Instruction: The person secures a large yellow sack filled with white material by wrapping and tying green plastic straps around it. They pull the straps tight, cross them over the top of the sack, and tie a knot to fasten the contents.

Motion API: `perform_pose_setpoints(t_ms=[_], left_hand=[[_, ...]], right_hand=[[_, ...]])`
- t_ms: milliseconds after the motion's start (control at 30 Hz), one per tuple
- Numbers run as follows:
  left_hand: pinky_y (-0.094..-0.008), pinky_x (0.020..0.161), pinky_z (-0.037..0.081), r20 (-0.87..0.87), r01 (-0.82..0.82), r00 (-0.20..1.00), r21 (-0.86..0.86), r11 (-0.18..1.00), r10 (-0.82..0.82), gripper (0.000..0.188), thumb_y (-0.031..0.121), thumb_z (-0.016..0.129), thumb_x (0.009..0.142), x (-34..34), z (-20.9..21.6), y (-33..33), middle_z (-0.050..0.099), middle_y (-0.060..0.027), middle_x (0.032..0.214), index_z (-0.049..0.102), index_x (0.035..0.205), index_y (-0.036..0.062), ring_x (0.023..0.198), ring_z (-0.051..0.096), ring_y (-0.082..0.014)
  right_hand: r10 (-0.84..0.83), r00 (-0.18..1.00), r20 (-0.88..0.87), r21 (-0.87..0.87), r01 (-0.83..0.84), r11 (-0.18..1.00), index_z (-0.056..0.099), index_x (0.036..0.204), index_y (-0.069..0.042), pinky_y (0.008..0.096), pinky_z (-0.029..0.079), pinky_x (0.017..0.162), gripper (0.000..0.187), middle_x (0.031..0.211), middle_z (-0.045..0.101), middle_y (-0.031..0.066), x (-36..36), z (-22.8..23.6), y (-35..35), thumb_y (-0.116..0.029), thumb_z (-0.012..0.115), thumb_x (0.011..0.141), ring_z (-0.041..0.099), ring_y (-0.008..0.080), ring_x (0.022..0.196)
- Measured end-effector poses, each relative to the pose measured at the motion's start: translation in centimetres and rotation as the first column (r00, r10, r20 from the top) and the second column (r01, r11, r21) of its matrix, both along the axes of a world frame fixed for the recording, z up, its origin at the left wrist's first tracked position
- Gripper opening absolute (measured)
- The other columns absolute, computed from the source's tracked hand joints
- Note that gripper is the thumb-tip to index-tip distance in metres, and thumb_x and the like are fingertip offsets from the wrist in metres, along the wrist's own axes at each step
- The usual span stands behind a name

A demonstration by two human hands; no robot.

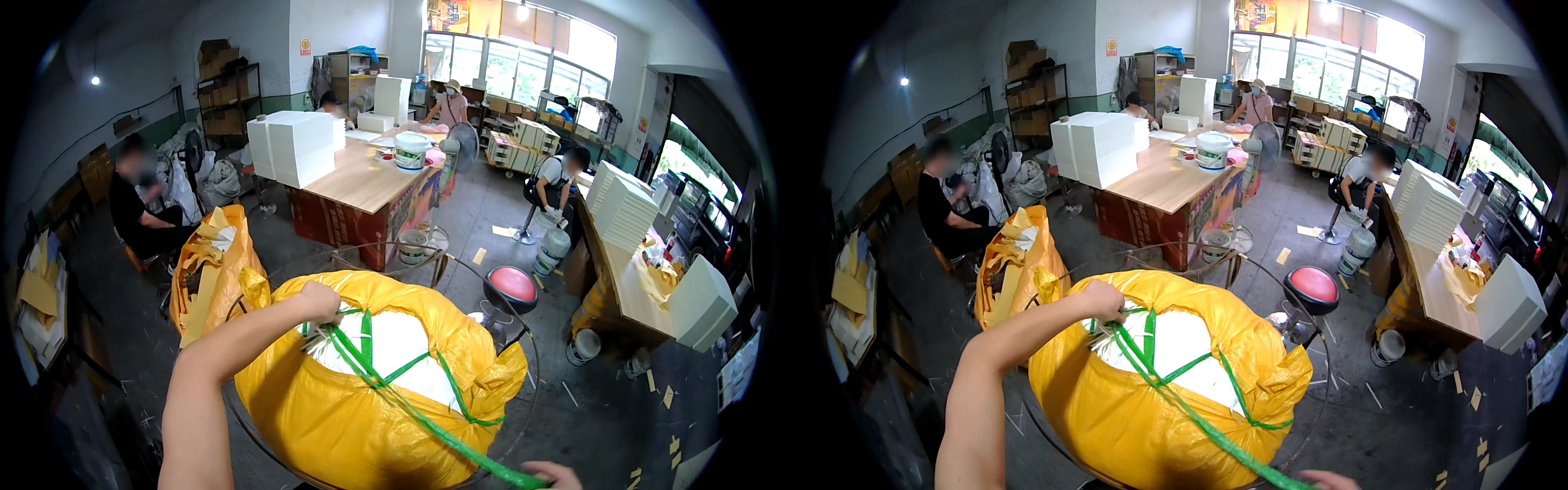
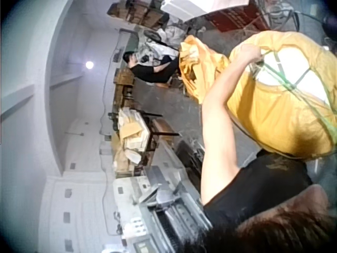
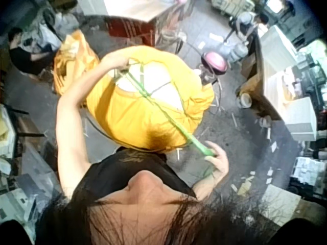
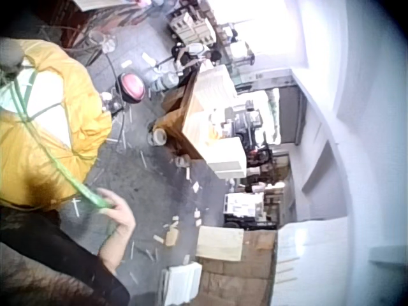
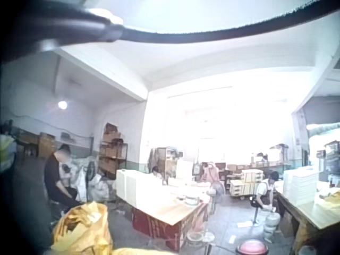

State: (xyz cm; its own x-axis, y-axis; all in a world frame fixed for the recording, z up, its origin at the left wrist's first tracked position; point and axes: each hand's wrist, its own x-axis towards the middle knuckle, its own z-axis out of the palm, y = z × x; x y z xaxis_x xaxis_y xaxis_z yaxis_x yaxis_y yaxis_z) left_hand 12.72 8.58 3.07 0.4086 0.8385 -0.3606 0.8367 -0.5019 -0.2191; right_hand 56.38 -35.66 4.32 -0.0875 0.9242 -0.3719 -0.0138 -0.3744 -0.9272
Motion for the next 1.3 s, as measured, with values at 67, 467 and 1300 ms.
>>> perform_pose_setpoints(t_ms=[67,467,1300], left_hand=[[-0.0416,0.078,0.051,-0.065,0.116,0.992,0.155,0.981,-0.107,0.046,0.054,0.068,0.083,0.2,-0.4,-0.4,0.072,-0.0142,0.097,0.076,0.099,0.0111,0.094,0.068,-0.0266],[-0.0297,0.085,0.046,0.740,-0.109,0.447,-0.512,0.852,0.502,0.037,0.037,0.075,0.082,-6.4,2.1,-4.0,0.065,-0.0102,0.093,0.075,0.096,0.0033,0.094,0.060,-0.0181],[-0.0422,0.064,0.051,0.720,0.517,0.582,0.031,0.856,-0.377,0.017,0.029,0.065,0.091,-4.3,-0.2,-20.9,0.066,-0.0090,0.079,0.065,0.094,0.0121,0.068,0.063,-0.0319]], right_hand=[[-0.176,0.948,0.267,0.164,0.136,0.977,0.054,0.136,0.000,0.0218,0.045,0.077,0.057,0.096,0.059,-0.0019,5.5,-1.6,-2.2,0.000,0.072,0.082,0.054,0.0073,0.085],[-0.001,0.999,0.038,0.334,-0.012,0.942,0.063,0.118,0.004,0.0298,0.053,0.077,0.032,0.089,0.067,0.0062,-3.0,-2.5,9.5,-0.014,0.068,0.092,0.066,0.0151,0.084],[0.037,0.772,-0.634,-0.197,-0.208,0.958,0.058,0.102,-0.002,0.0254,0.030,0.047,0.019,0.061,0.040,-0.0040,-20.3,0.5,24.4,-0.020,0.051,0.101,0.036,0.0097,0.051]])
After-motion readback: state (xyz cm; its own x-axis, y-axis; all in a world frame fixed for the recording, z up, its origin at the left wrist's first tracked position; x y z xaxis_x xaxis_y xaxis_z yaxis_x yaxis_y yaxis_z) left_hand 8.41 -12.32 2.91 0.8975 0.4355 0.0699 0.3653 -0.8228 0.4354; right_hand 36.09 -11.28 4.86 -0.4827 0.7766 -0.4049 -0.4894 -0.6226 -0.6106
